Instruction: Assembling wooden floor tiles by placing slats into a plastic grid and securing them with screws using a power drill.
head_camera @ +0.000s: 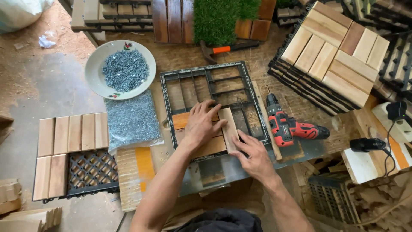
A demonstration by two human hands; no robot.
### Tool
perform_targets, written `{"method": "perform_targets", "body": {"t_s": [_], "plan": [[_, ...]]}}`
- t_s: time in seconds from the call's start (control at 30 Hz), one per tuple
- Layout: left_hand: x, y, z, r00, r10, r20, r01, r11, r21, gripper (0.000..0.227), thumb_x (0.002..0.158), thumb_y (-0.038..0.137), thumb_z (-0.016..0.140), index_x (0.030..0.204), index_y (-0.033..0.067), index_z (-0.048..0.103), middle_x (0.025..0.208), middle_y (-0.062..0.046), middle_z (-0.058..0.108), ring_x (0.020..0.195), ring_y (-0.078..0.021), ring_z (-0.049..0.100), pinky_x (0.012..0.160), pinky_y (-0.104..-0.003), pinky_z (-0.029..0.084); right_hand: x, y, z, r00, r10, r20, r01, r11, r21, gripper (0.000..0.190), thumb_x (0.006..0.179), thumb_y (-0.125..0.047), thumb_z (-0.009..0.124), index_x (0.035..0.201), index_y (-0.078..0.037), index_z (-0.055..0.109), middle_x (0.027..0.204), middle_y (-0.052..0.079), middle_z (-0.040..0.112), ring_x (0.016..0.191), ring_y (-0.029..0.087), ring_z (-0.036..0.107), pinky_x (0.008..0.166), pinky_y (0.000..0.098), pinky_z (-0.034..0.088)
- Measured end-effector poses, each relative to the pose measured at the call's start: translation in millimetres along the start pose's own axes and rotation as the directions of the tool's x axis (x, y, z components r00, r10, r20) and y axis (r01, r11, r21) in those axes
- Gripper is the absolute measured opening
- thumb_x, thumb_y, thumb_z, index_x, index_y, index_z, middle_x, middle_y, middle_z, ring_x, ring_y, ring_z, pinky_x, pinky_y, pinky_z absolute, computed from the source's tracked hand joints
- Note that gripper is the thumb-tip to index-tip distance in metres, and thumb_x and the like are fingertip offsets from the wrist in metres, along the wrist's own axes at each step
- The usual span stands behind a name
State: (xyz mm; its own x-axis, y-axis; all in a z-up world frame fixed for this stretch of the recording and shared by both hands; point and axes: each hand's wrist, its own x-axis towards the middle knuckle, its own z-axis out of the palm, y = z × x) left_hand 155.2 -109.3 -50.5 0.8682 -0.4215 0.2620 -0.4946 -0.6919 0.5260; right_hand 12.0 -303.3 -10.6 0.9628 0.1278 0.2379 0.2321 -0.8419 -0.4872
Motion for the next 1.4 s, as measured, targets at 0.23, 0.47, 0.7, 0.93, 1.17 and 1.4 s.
{"method": "perform_targets", "body": {"t_s": [0.23,0.47,0.7,0.93,1.17,1.4], "plan": [[1,6,-4,0.999,-0.040,0.035,0.038,0.997,0.061,0.067,0.090,0.062,0.065,0.139,0.0166,0.062,0.138,-0.007,0.051,0.133,-0.0289,0.051,0.118,-0.049,0.034,9,-3,0,1.000,-0.021,-0.003,0.020,0.991,-0.135,0.039,0.095,-0.050,0.065,0.125,-0.026,0.074,0.136,0.003,0.068,0.121,0.023,0.065,0.099,0.0410,0.049],[15,9,-8,0.964,-0.175,0.202,0.181,0.983,-0.010,0.075,0.078,0.067,0.073,0.137,0.0217,0.061,0.138,-0.008,0.047,0.145,-0.0362,0.034,0.118,-0.073,0.018,22,-14,-11,0.985,0.068,0.158,-0.048,0.990,-0.129,0.037,0.091,-0.040,0.071,0.122,-0.021,0.076,0.146,0.008,0.061,0.121,0.031,0.065,0.092,0.0450,0.055],[8,33,-35,0.978,-0.198,0.062,0.188,0.971,0.145,0.099,0.071,0.055,0.088,0.153,0.0173,0.047,0.160,-0.026,0.037,0.152,-0.0448,0.028,0.113,-0.082,0.015,31,-21,-7,0.964,0.161,0.211,-0.133,0.981,-0.140,0.040,0.087,-0.031,0.076,0.123,-0.014,0.073,0.148,0.014,0.059,0.121,0.037,0.064,0.096,0.0475,0.056],[-108,21,-87,0.929,-0.185,-0.321,0.175,0.983,-0.057,0.073,0.082,0.032,0.082,0.147,0.0110,0.055,0.164,-0.022,0.036,0.154,-0.0377,0.030,0.116,-0.075,0.019,64,-90,7,0.984,-0.149,0.100,0.149,0.989,0.009,0.046,0.092,-0.032,0.074,0.133,-0.011,0.068,0.138,0.018,0.063,0.130,0.036,0.059,0.112,0.0454,0.045],[-268,-136,-132,0.360,-0.471,-0.805,0.498,0.827,-0.261,0.043,0.086,0.024,0.080,0.127,0.0134,0.070,0.132,-0.010,0.066,0.126,-0.0295,0.063,0.112,-0.045,0.044,125,-209,120,0.793,-0.594,0.137,0.549,0.794,0.260,0.045,0.089,-0.025,0.077,0.132,-0.016,0.070,0.134,0.012,0.065,0.126,0.033,0.062,0.107,0.0445,0.049],[-376,-260,-123,0.039,-0.780,-0.625,0.876,0.327,-0.354,0.073,0.084,0.033,0.081,0.146,0.0091,0.052,0.157,-0.012,0.042,0.145,-0.0336,0.042,0.120,-0.060,0.030,150,-311,297,0.478,-0.769,0.426,0.654,0.635,0.412,0.058,0.084,-0.021,0.077,0.139,-0.018,0.062,0.137,0.013,0.063,0.128,0.035,0.059,0.107,0.0468,0.050]]}}
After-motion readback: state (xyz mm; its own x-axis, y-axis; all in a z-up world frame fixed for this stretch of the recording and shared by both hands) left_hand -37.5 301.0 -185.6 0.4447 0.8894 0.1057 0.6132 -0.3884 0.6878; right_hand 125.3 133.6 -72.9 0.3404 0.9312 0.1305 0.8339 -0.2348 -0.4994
